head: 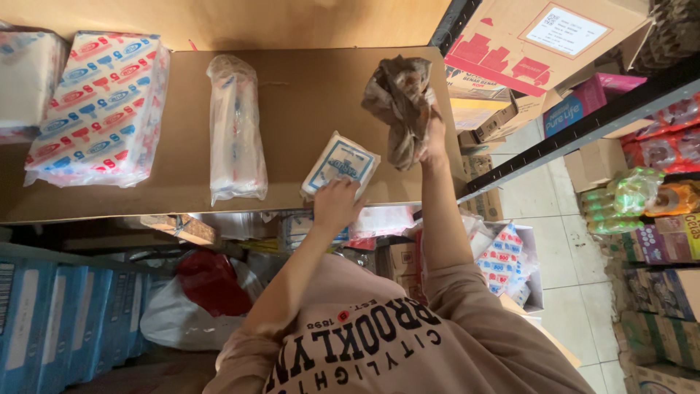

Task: The person wipes the surfaces of multiple plastic-wrapped packages with a cloth on a metal shelf. They pick up each package, wipe it, and place it back on the shelf or into a box, repeating the process for several items.

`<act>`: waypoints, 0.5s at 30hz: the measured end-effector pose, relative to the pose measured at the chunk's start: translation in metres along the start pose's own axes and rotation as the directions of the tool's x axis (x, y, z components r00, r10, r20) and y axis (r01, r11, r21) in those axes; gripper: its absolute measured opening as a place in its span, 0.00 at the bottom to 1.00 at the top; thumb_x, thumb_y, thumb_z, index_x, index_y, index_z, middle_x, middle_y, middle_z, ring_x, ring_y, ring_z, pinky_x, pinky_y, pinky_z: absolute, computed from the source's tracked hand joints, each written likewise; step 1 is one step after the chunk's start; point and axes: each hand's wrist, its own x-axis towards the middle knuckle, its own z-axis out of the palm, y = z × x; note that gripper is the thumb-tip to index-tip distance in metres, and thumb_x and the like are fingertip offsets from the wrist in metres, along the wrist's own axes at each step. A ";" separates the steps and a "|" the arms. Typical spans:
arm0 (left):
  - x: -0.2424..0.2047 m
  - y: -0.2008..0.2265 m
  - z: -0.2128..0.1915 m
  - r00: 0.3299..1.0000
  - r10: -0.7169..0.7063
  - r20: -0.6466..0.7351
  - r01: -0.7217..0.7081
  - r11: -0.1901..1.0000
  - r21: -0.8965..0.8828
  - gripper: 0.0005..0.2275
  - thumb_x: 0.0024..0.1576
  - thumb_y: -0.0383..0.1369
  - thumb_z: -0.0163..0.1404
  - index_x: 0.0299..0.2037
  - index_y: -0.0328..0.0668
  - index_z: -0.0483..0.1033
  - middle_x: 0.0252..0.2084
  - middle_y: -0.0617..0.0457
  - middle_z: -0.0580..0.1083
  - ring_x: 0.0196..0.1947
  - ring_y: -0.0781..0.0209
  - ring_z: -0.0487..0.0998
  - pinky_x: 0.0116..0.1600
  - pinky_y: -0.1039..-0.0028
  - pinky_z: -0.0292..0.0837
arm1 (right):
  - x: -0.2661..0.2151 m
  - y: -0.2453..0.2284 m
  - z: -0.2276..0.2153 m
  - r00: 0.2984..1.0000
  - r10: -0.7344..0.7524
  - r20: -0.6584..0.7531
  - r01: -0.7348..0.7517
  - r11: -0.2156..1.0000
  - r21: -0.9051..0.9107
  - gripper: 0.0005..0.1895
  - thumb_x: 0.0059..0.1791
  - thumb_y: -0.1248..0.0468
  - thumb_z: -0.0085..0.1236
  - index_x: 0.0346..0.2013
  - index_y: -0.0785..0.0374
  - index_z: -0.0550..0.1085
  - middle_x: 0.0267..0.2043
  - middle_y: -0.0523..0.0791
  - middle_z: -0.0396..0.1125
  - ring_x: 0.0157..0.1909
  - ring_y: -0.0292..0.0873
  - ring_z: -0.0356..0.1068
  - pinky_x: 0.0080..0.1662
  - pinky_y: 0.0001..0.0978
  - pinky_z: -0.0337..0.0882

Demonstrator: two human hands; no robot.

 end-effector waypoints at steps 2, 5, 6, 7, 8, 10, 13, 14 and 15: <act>-0.011 -0.005 0.004 0.974 0.078 -0.214 -0.057 0.993 0.101 0.13 0.57 0.43 0.56 0.43 0.44 0.80 0.50 0.48 0.78 0.56 0.47 0.77 0.55 0.51 0.68 | -0.004 0.004 -0.001 0.998 0.054 0.037 -0.055 0.998 0.013 0.24 0.55 0.63 0.47 0.67 0.64 0.65 0.62 0.52 0.66 0.60 0.49 0.69 0.57 0.38 0.74; -0.028 -0.027 0.000 0.912 0.205 -0.355 -0.133 0.967 0.216 0.12 0.57 0.43 0.58 0.39 0.44 0.82 0.48 0.51 0.79 0.57 0.47 0.76 0.61 0.46 0.65 | -0.017 0.026 0.004 0.984 0.125 0.130 -0.096 0.972 -0.214 0.29 0.51 0.60 0.52 0.67 0.62 0.65 0.63 0.53 0.64 0.62 0.53 0.66 0.58 0.42 0.71; -0.034 -0.035 -0.002 0.895 0.244 -0.373 -0.158 0.956 0.248 0.12 0.56 0.43 0.58 0.37 0.44 0.82 0.46 0.52 0.79 0.57 0.47 0.76 0.63 0.44 0.64 | -0.024 0.039 0.011 0.970 0.160 0.182 -0.075 0.913 -0.402 0.31 0.50 0.59 0.54 0.67 0.61 0.64 0.64 0.54 0.63 0.63 0.55 0.65 0.59 0.44 0.70; -0.039 -0.040 -0.002 0.880 0.266 -0.394 -0.185 0.955 0.231 0.12 0.56 0.43 0.59 0.39 0.44 0.82 0.47 0.52 0.79 0.56 0.47 0.75 0.62 0.45 0.64 | -0.035 0.052 0.019 0.948 0.206 0.241 -0.029 0.813 -0.581 0.32 0.48 0.58 0.56 0.67 0.60 0.64 0.64 0.54 0.62 0.64 0.56 0.64 0.59 0.46 0.69; -0.043 -0.044 -0.001 0.863 0.287 -0.416 -0.213 0.953 0.215 0.13 0.56 0.43 0.60 0.41 0.43 0.83 0.47 0.52 0.78 0.56 0.47 0.75 0.61 0.46 0.64 | -0.043 0.061 0.028 0.906 0.308 0.291 0.032 0.635 -0.772 0.34 0.47 0.57 0.58 0.67 0.60 0.64 0.65 0.54 0.62 0.64 0.57 0.63 0.60 0.47 0.68; -0.048 -0.050 0.003 0.858 0.290 -0.424 -0.226 0.954 0.195 0.13 0.56 0.43 0.61 0.41 0.43 0.83 0.46 0.51 0.78 0.55 0.48 0.74 0.60 0.46 0.63 | -0.068 0.077 0.048 0.793 0.499 0.351 0.261 0.242 -0.934 0.37 0.44 0.55 0.61 0.67 0.58 0.64 0.66 0.55 0.60 0.66 0.60 0.61 0.61 0.51 0.66; -0.046 -0.053 0.010 0.864 0.262 -0.429 -0.197 0.962 0.190 0.11 0.55 0.42 0.62 0.39 0.45 0.83 0.46 0.52 0.79 0.54 0.51 0.74 0.60 0.47 0.63 | -0.077 0.076 0.071 0.835 0.376 0.402 0.533 -0.367 -0.762 0.43 0.39 0.50 0.67 0.67 0.53 0.65 0.68 0.57 0.57 0.67 0.67 0.58 0.60 0.58 0.63; -0.047 -0.052 0.012 0.848 0.264 -0.460 -0.196 0.962 0.191 0.11 0.56 0.42 0.62 0.40 0.45 0.83 0.48 0.54 0.79 0.56 0.52 0.75 0.59 0.49 0.63 | -0.076 0.072 0.074 0.854 0.290 0.431 0.503 -0.253 -0.826 0.41 0.42 0.53 0.65 0.68 0.55 0.63 0.68 0.57 0.57 0.66 0.66 0.59 0.60 0.56 0.64; -0.048 -0.050 0.015 0.830 0.266 -0.490 -0.195 0.962 0.193 0.11 0.56 0.42 0.62 0.41 0.46 0.83 0.49 0.55 0.80 0.58 0.53 0.75 0.59 0.51 0.63 | -0.070 0.068 0.077 0.873 0.199 0.445 0.474 -0.130 -0.871 0.39 0.45 0.56 0.62 0.70 0.58 0.61 0.69 0.57 0.57 0.65 0.65 0.61 0.60 0.54 0.65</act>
